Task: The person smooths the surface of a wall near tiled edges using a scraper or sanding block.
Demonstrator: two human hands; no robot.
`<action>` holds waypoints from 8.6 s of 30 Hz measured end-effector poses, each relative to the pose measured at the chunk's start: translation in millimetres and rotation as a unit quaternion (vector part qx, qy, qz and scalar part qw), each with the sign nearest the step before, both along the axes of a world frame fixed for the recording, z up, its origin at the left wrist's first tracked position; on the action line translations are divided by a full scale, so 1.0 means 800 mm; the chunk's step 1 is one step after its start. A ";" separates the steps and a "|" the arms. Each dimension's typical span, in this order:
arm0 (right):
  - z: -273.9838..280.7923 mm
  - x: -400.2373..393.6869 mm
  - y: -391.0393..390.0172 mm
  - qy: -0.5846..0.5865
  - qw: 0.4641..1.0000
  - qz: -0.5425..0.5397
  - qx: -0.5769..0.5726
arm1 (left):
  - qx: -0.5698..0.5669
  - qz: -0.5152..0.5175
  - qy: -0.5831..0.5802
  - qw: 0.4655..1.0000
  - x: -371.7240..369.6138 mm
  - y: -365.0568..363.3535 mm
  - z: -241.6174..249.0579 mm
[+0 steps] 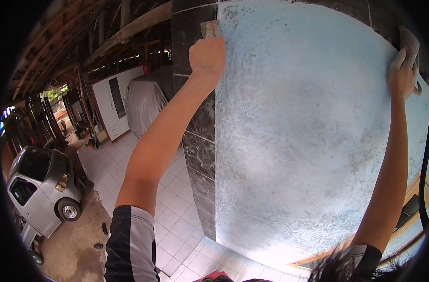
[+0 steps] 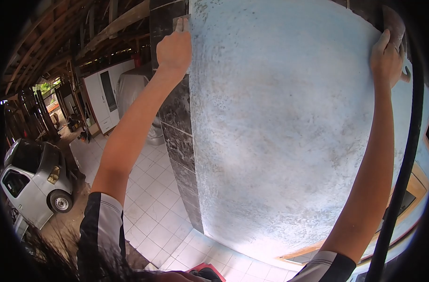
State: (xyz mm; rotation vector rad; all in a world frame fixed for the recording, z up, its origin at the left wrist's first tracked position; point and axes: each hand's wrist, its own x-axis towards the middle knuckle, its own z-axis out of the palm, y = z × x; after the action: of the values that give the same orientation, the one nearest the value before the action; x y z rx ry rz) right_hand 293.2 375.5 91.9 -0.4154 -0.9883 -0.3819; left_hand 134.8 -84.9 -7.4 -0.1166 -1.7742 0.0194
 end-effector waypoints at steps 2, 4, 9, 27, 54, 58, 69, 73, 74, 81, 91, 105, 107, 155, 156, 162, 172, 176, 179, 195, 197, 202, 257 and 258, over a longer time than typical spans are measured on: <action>0.000 0.000 0.001 -0.007 1.000 0.015 -0.002 | -0.005 -0.002 -0.008 1.000 0.001 0.000 0.004; 0.002 -0.002 0.001 -0.016 0.999 0.039 -0.014 | 0.017 0.006 -0.085 0.996 -0.002 0.000 0.029; -0.003 0.001 -0.005 -0.019 0.998 0.037 -0.044 | 0.014 -0.009 -0.049 0.999 -0.006 0.000 0.029; -0.007 -0.004 -0.006 -0.012 0.999 0.043 -0.007 | 0.016 0.013 -0.074 0.997 0.021 0.009 -0.021; -0.003 0.007 -0.018 -0.015 0.997 0.078 0.023 | 0.068 -0.094 -0.022 0.993 -0.003 0.003 -0.030; -0.006 0.010 -0.022 -0.029 0.999 0.030 -0.025 | 0.043 -0.203 -0.014 0.978 -0.007 -0.008 -0.057; -0.005 0.012 -0.006 -0.043 0.996 -0.050 -0.055 | 0.022 -0.232 -0.018 0.972 -0.010 -0.020 -0.045; 0.000 0.003 0.022 -0.049 0.996 -0.015 -0.078 | 0.043 -0.227 -0.050 0.972 0.001 -0.014 -0.037; 0.000 0.002 0.026 -0.051 0.995 -0.020 -0.085 | 0.044 -0.228 -0.048 0.972 0.003 -0.014 -0.037; -0.002 0.005 0.013 -0.042 0.996 -0.022 -0.069 | 0.050 -0.249 -0.029 0.967 -0.014 -0.018 -0.035; -0.002 0.001 0.014 -0.030 0.998 0.035 -0.035 | 0.049 -0.209 -0.050 0.975 -0.006 -0.019 -0.027; -0.002 0.002 0.010 -0.045 0.997 0.046 -0.032 | 0.052 -0.262 -0.019 0.963 -0.018 -0.032 -0.016; -0.005 0.005 0.000 -0.040 0.997 0.062 -0.038 | 0.055 -0.256 0.022 0.965 -0.023 -0.034 -0.004; -0.002 0.001 0.004 -0.016 0.997 0.070 0.013 | 0.039 -0.255 -0.054 0.965 -0.021 -0.049 0.041; -0.004 0.002 -0.003 -0.029 0.996 0.082 -0.006 | 0.038 -0.253 -0.054 0.965 -0.018 -0.048 0.037; 0.003 -0.006 0.010 0.008 0.996 0.069 0.052 | 0.024 -0.271 -0.075 0.959 -0.014 -0.044 0.013; -0.006 0.006 -0.025 -0.022 0.989 0.129 0.070 | 0.024 -0.189 -0.080 0.978 0.007 -0.034 0.000; 0.004 -0.008 0.023 0.001 0.999 0.036 0.020 | 0.064 -0.208 -0.093 0.972 0.001 -0.025 -0.023; 0.005 -0.008 0.020 -0.002 0.998 0.044 0.033 | 0.020 -0.242 -0.046 0.969 -0.009 -0.029 -0.012; 0.001 -0.006 0.010 -0.006 0.995 0.096 0.016 | 0.016 -0.292 -0.044 0.955 -0.017 -0.055 -0.013; 0.002 -0.004 0.017 -0.030 0.997 0.071 -0.012 | 0.015 -0.285 -0.091 0.954 0.005 -0.047 -0.042; 0.002 -0.005 0.023 -0.038 0.999 0.001 -0.033 | 0.025 -0.296 -0.075 0.952 -0.002 -0.044 -0.026; 0.004 -0.011 0.015 0.004 0.996 0.081 0.041 | 0.044 -0.340 -0.077 0.936 0.000 -0.044 -0.009; 0.002 -0.010 0.017 0.009 0.999 0.032 0.036 | 0.039 -0.341 -0.077 0.936 -0.007 -0.043 -0.006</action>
State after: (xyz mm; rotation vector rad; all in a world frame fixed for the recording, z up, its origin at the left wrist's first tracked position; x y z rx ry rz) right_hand 285.6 389.4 93.2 -0.3203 -0.9648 -0.3555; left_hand 129.1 -119.4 -12.2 -0.6866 -1.8021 -0.5740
